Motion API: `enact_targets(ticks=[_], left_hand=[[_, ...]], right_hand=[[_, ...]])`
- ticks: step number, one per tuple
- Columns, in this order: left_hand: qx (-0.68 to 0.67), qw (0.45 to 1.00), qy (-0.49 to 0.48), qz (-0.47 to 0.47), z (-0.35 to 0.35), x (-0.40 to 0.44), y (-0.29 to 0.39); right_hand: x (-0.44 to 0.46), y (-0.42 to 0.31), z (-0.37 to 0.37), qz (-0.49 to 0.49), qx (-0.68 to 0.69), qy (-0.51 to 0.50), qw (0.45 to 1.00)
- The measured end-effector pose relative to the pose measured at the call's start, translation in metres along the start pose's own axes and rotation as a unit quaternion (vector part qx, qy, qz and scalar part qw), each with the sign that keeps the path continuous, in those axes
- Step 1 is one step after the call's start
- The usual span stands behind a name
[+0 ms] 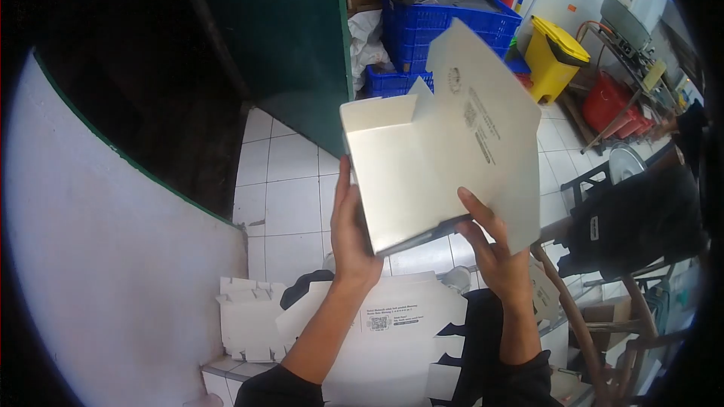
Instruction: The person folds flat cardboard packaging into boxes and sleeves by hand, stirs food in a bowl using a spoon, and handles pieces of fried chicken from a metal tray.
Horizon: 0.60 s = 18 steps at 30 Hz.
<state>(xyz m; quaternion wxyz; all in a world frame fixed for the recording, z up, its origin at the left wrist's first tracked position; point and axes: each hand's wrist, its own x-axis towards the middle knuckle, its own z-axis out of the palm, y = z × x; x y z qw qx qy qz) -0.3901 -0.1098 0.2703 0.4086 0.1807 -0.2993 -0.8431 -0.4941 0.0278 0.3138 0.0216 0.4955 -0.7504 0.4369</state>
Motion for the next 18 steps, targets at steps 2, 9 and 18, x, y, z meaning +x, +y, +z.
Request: enact_targets(ticks=[2,9,18], left_hand=[[-0.036,0.998,-0.041,-0.027,0.001,-0.005,0.001],[0.177,0.982,0.025,0.067,0.003,-0.008,-0.015],[0.173,0.977,-0.037,0.115,0.011,-0.011,-0.034]], right_hand=[[-0.002,0.008,0.006,-0.032,0.008,0.091,0.995],[-0.005,0.01,0.016,0.047,0.052,0.188,0.98],[-0.001,0.007,0.027,-0.063,-0.001,0.173,0.983]])
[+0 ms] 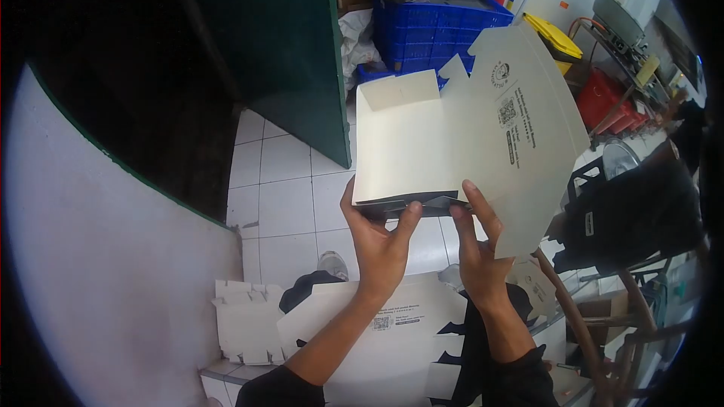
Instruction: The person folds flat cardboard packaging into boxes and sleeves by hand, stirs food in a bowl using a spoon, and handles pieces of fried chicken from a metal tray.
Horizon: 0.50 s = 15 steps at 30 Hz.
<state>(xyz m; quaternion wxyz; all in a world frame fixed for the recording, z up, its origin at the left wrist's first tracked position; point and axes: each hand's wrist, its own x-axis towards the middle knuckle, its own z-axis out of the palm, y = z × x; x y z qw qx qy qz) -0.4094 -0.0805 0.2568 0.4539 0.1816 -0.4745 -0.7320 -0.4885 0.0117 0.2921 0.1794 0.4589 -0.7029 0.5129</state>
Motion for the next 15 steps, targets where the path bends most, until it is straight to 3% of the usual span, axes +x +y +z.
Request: enact_targets(ticks=[6,12,15], left_hand=[[0.01,0.999,-0.029,0.025,0.003,-0.001,0.003],[0.022,0.998,-0.037,0.04,0.007,-0.003,0.011],[0.037,0.997,-0.036,0.055,0.007,-0.003,0.012]], right_hand=[[-0.002,0.0,0.0,0.07,0.008,0.01,0.998],[-0.002,-0.001,0.007,0.069,0.03,0.051,0.996],[-0.002,0.004,0.005,0.046,0.012,0.005,0.999]])
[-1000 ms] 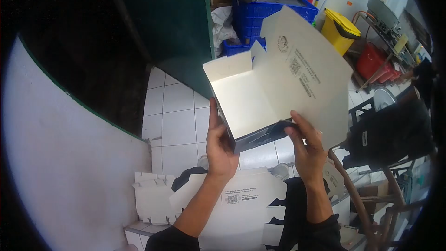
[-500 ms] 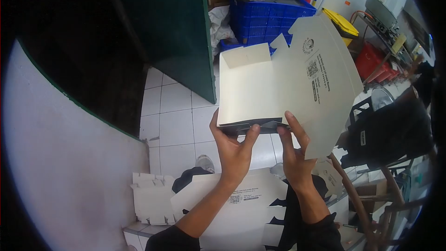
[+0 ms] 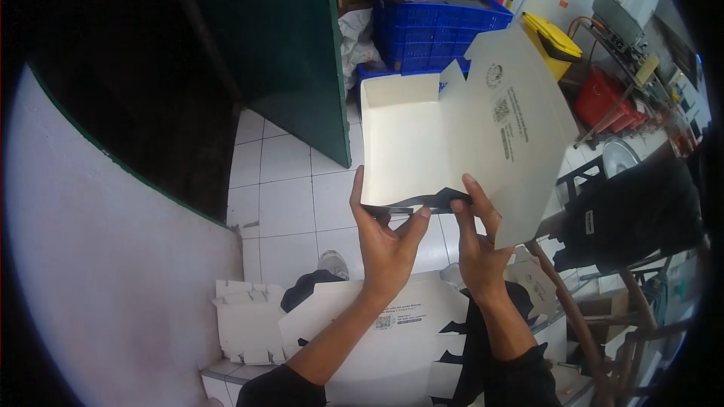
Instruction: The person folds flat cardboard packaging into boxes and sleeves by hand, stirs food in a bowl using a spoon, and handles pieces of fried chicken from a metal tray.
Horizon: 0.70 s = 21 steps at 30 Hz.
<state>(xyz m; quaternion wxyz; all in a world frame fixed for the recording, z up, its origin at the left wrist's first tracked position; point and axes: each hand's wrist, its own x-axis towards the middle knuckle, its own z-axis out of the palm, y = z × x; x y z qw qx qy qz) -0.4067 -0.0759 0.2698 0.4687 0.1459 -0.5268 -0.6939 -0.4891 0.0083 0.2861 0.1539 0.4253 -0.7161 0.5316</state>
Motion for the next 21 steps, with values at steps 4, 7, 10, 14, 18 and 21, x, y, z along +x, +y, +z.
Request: enact_targets(ticks=[4,7,10,14,18,21], left_hand=[[0.003,1.0,0.001,-0.029,-0.002,0.0,0.003],[0.018,0.999,-0.001,-0.027,-0.002,-0.001,0.0],[0.058,0.998,-0.002,-0.019,-0.006,-0.002,-0.008],[0.071,0.997,-0.025,0.008,-0.006,-0.004,-0.004],[-0.052,0.997,0.048,0.004,-0.013,0.007,0.0],[-0.291,0.93,0.092,-0.205,-0.041,0.024,0.011]], right_hand=[[0.003,0.004,-0.003,-0.022,-0.003,-0.03,0.999],[0.003,0.005,-0.004,-0.004,-0.005,-0.068,0.998],[0.004,0.006,-0.001,-0.043,-0.036,-0.124,0.991],[0.002,-0.001,-0.005,-0.035,-0.029,-0.104,0.993],[-0.005,0.002,-0.015,-0.084,-0.036,-0.066,0.994],[-0.008,0.009,-0.019,-0.18,-0.047,-0.057,0.981]])
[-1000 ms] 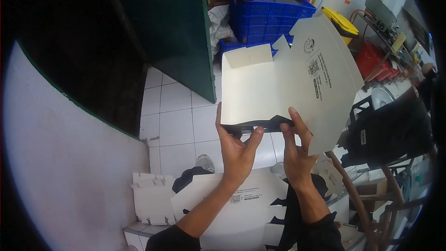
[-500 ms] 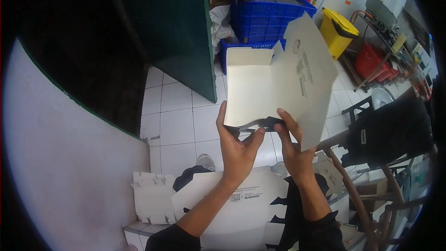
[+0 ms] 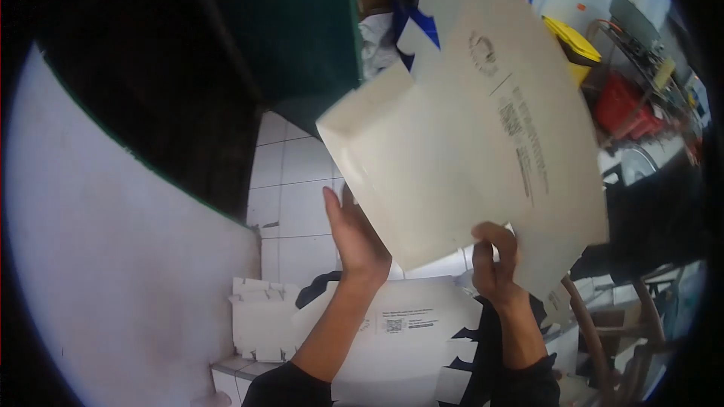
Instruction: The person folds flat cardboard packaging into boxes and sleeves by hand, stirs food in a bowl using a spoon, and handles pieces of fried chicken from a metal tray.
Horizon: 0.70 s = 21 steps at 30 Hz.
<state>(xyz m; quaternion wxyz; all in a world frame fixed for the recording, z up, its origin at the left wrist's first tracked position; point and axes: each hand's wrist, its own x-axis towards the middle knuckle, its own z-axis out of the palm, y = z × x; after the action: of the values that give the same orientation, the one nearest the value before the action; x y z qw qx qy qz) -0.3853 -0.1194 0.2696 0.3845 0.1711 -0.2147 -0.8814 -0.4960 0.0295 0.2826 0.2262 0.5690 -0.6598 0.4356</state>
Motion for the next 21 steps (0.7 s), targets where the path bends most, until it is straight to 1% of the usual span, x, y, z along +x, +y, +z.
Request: enact_targets(ticks=[1,2,3,4,6,7,8,10,11,13,14,16,17,18,19,20,21], left_hand=[[-0.007,0.998,0.037,-0.042,0.008,-0.001,0.01],[-0.004,0.999,0.044,-0.029,0.003,-0.001,0.011],[0.038,0.999,0.034,-0.019,-0.005,0.002,0.011],[0.079,0.997,0.022,-0.012,-0.011,0.005,0.01],[0.073,0.997,0.015,-0.019,-0.018,0.008,0.01],[0.063,0.997,0.004,-0.031,-0.02,0.009,0.008],[0.065,0.997,0.004,-0.031,-0.021,0.009,0.006],[0.038,0.999,-0.012,-0.001,-0.019,0.008,0.003],[0.039,0.999,-0.012,-0.002,-0.019,0.008,0.003],[0.086,0.996,0.018,0.032,-0.022,0.007,0.003],[0.085,0.996,0.016,0.03,-0.025,0.007,0.005],[-0.036,0.991,-0.075,0.107,-0.026,0.007,0.011],[0.031,0.991,-0.005,0.133,-0.02,0.004,0.012],[0.031,0.991,-0.005,0.132,-0.011,0.002,0.014],[0.056,0.988,0.019,0.142,-0.003,0.001,0.014],[0.082,0.984,0.041,0.15,0.001,0.001,0.013],[0.081,0.985,0.038,0.146,0.0,0.003,0.012]], right_hand=[[-0.003,-0.009,-0.003,0.144,0.063,-0.068,0.985],[-0.001,-0.014,-0.006,0.209,0.102,-0.107,0.967],[0.001,-0.019,-0.007,0.276,0.133,-0.142,0.941],[0.005,-0.018,-0.007,0.147,0.083,-0.124,0.978],[0.01,-0.015,-0.004,0.014,0.033,-0.1,0.994],[0.012,-0.013,0.0,-0.002,0.06,-0.077,0.995],[0.01,-0.01,-0.001,-0.019,0.067,-0.086,0.994],[0.007,-0.004,-0.002,-0.052,0.081,-0.103,0.99],[0.009,-0.008,-0.004,-0.026,0.108,-0.081,0.991],[-0.003,-0.005,-0.007,-0.001,0.095,-0.083,0.992],[-0.008,-0.003,-0.01,0.009,0.082,-0.091,0.992],[-0.016,-0.001,-0.015,0.03,0.055,-0.107,0.992],[-0.013,-0.003,-0.012,0.058,0.127,-0.053,0.989],[-0.009,-0.006,-0.009,0.086,0.199,0.002,0.976],[-0.008,-0.007,-0.006,0.085,0.185,0.028,0.979],[-0.007,-0.005,-0.009,0.086,0.182,0.03,0.979],[-0.006,-0.004,-0.016,0.118,0.199,-0.001,0.973]])
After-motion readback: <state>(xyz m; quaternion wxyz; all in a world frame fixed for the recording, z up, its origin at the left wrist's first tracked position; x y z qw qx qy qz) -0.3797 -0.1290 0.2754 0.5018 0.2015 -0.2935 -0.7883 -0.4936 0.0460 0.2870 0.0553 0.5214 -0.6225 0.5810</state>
